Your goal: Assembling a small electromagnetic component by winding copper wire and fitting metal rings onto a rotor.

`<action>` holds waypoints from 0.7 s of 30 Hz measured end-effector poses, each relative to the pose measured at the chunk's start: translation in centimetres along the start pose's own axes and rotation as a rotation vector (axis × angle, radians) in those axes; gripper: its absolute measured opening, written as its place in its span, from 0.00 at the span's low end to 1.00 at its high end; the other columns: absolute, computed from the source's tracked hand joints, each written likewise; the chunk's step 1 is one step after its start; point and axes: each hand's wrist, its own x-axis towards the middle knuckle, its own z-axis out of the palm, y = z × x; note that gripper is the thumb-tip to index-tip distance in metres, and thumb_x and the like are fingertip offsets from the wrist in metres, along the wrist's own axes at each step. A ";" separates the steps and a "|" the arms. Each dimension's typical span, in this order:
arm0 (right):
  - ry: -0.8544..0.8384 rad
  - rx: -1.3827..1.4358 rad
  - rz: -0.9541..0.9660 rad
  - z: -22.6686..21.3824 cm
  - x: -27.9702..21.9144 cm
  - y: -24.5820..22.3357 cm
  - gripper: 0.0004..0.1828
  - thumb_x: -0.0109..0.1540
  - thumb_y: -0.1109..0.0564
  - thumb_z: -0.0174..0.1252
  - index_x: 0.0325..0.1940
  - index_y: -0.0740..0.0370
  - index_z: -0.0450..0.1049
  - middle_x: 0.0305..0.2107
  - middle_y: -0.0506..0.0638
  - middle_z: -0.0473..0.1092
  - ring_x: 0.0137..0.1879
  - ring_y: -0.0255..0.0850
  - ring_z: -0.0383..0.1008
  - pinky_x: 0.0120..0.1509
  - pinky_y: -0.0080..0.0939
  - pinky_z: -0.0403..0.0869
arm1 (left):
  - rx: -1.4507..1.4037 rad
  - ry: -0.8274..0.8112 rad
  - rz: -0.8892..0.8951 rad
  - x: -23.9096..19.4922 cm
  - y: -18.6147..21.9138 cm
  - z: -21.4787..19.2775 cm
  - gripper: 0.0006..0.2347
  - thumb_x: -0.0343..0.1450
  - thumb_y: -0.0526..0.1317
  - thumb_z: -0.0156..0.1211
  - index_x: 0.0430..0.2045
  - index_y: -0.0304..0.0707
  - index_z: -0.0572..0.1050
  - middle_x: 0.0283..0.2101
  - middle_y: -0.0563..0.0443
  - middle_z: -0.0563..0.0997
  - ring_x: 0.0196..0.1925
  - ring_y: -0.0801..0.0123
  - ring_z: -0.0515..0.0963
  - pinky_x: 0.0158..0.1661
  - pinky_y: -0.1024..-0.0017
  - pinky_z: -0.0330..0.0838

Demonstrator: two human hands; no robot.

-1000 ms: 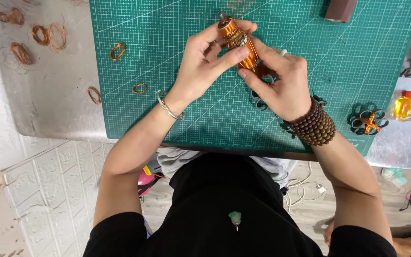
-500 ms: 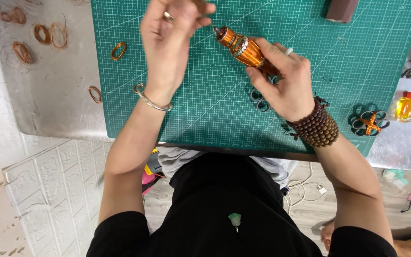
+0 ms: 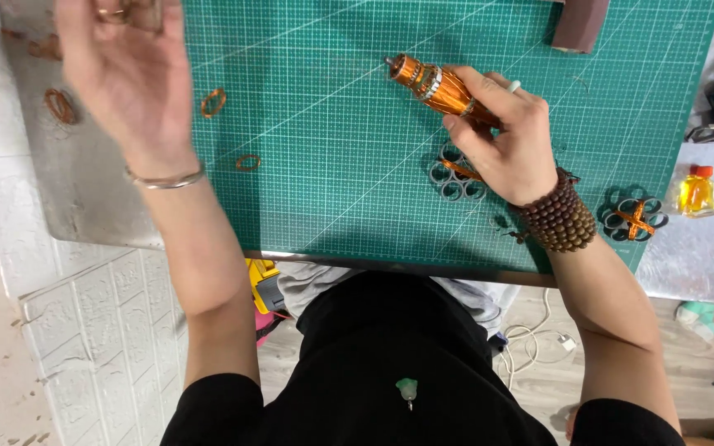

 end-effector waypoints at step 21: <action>-0.260 -0.777 -0.055 -3.6 0.5 1.5 0.28 0.59 0.55 0.57 0.64 0.61 0.68 0.55 0.61 0.64 0.49 0.61 0.63 0.49 0.63 0.65 | 0.436 -0.310 0.132 -5.1 -1.5 6.0 0.13 0.77 0.45 0.39 0.36 0.34 0.68 0.38 0.45 0.74 0.45 0.61 0.76 0.53 0.68 0.75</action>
